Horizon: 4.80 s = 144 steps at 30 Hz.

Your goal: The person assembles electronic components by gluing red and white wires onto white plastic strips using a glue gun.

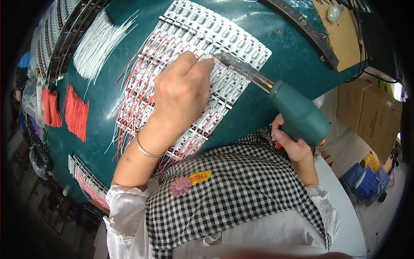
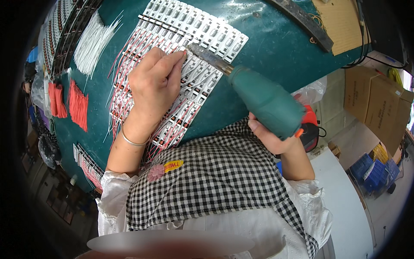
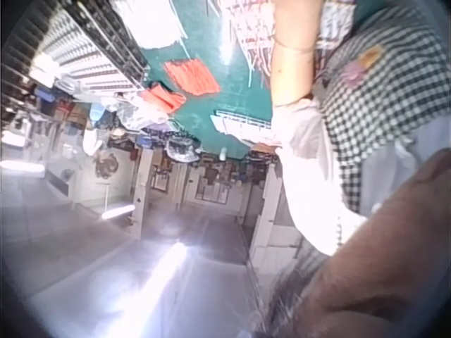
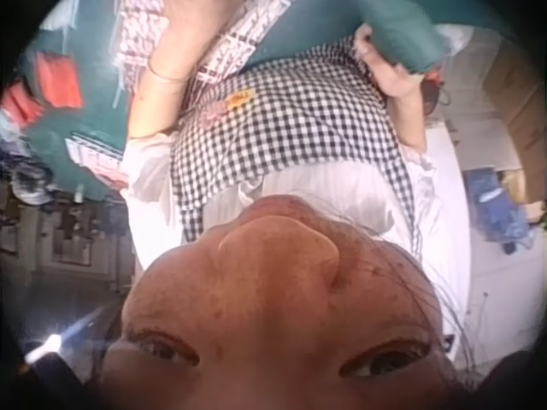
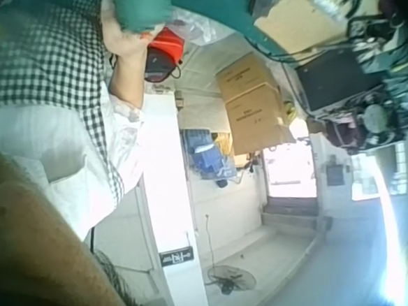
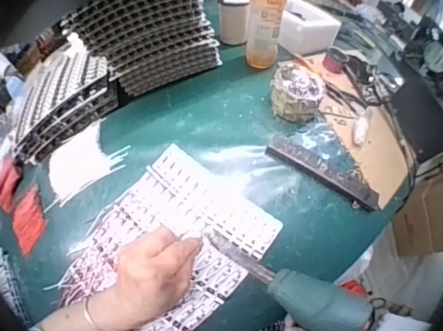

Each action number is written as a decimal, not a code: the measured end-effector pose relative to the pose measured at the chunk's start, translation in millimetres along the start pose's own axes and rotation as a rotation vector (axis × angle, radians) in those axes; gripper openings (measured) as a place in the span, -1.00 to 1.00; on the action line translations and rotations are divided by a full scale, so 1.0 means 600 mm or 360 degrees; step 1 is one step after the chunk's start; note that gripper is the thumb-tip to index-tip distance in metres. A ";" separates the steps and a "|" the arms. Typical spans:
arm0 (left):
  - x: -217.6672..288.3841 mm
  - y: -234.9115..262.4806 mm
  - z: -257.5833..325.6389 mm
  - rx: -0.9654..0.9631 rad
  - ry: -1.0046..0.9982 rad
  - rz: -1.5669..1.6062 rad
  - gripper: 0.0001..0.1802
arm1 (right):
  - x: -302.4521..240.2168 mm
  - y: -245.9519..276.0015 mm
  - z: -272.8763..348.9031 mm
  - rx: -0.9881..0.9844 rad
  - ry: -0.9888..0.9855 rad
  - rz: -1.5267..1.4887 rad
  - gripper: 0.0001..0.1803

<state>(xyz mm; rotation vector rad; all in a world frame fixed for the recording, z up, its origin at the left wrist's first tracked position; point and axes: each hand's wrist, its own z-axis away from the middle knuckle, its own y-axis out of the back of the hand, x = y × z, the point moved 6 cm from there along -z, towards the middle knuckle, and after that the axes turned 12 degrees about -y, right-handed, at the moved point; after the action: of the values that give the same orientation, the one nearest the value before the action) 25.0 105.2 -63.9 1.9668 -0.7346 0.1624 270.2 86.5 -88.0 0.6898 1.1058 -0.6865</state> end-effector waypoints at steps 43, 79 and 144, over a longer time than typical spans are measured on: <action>0.018 -0.014 -0.004 -0.0090 0.0000 -0.0037 -0.80 | 0.020 0.019 0.017 0.0019 0.0010 -0.0081 -0.59; 0.032 -0.016 -0.001 -0.0066 -0.0047 0.0037 -0.81 | 0.031 0.042 0.044 0.0110 0.0002 -0.0368 -0.46; 0.045 -0.022 -0.007 -0.0124 -0.0088 -0.0039 -0.82 | 0.054 0.050 0.062 0.0112 -0.0049 -0.0391 -0.45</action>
<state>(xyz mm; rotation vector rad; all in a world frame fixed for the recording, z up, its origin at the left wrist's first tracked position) 55.2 101.7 -60.6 1.9114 -0.7414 0.0638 323.7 70.7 -103.4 0.6064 1.1531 -0.9465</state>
